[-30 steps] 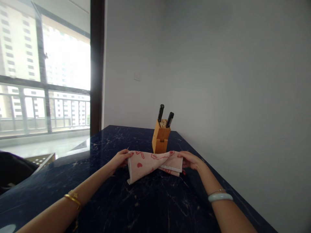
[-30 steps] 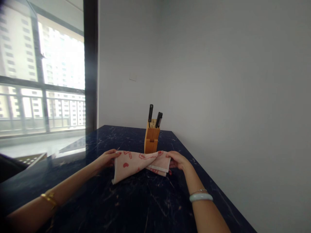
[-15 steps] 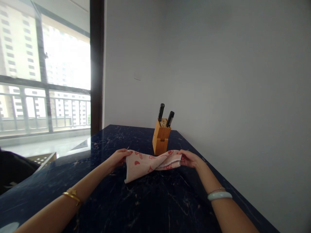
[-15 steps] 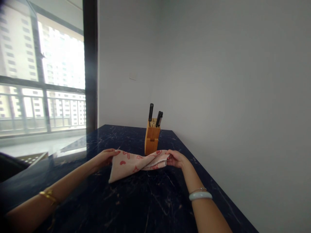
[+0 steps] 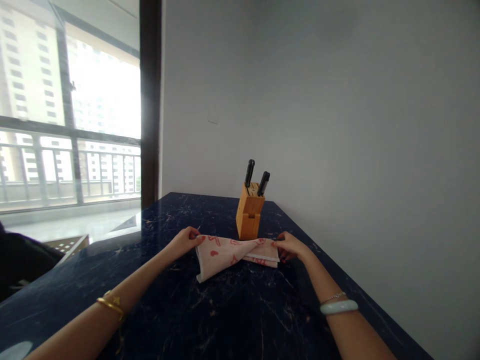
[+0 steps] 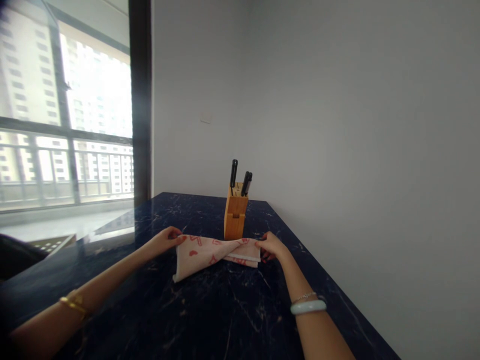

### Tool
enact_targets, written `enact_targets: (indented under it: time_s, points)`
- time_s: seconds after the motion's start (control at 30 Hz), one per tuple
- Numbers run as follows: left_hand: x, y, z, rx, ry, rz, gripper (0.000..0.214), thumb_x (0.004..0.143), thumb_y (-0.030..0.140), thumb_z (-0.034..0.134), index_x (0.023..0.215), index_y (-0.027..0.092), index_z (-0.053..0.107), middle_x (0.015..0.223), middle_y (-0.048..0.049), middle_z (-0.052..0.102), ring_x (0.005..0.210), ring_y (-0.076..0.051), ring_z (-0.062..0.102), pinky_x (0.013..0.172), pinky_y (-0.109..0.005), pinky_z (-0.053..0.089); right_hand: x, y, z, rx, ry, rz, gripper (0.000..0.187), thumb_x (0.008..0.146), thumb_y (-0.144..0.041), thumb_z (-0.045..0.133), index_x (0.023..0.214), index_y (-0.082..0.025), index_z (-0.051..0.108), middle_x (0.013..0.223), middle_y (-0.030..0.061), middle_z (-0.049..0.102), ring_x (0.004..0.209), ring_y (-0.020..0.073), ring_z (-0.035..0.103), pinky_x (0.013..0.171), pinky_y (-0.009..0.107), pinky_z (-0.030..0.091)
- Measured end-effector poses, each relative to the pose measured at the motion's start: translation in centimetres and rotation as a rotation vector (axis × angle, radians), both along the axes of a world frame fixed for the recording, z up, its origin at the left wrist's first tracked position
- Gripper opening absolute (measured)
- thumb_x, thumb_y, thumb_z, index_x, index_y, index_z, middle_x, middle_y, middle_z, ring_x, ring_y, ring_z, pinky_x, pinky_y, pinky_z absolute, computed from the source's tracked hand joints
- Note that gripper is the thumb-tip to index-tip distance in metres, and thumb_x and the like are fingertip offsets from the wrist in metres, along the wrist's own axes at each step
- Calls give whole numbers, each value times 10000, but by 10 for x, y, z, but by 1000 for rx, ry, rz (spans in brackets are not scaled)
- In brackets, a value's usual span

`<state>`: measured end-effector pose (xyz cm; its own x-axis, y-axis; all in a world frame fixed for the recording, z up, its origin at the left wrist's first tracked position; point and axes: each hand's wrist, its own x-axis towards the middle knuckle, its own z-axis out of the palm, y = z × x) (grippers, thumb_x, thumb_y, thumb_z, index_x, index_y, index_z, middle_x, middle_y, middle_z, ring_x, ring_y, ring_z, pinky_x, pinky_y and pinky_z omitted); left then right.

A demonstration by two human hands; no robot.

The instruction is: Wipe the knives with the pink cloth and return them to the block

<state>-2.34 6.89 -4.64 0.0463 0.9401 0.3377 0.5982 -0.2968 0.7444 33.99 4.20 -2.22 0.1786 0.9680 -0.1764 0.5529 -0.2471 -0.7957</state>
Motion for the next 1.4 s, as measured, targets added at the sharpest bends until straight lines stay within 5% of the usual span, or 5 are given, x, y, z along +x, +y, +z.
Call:
enact_targets:
  time_s: [0.1,0.33,0.9,1.13,1.4]
  points:
    - [3,-13,17,114,191,32,308,569,434,558,747,184,565,695,-6,504,732,-183,482,687,-276,355,4,-3,7,-58,-138,78,426,616,-346,617,957,-150,452,522,5,564,401,128,525,363,213,387]
    - [25,-68,44,38,510,-478,406,535,452,594,857,211,539,968,-39,492,989,-240,397,858,-324,283,15,-9,17,-173,-451,321,400,635,-526,520,645,-131,586,561,46,583,406,114,513,372,213,368]
    - [28,-80,46,74,830,-357,285,531,201,476,812,200,521,943,-63,522,947,-251,429,834,-413,253,-3,0,-3,-73,-228,286,185,538,-287,605,461,-123,565,407,-8,498,374,49,373,351,175,187]
    - [16,-54,46,163,590,-182,253,589,232,463,821,222,563,768,-1,582,829,-208,491,821,-358,279,-5,-3,0,39,-7,210,140,577,-269,550,522,-148,504,409,-51,429,366,42,312,367,189,168]
    - [3,-28,42,-2,-112,-308,280,606,269,511,844,128,551,708,-4,588,687,-164,535,647,-257,405,-4,-9,8,119,370,263,226,546,-239,539,582,-187,322,513,-84,381,469,47,391,469,166,317]
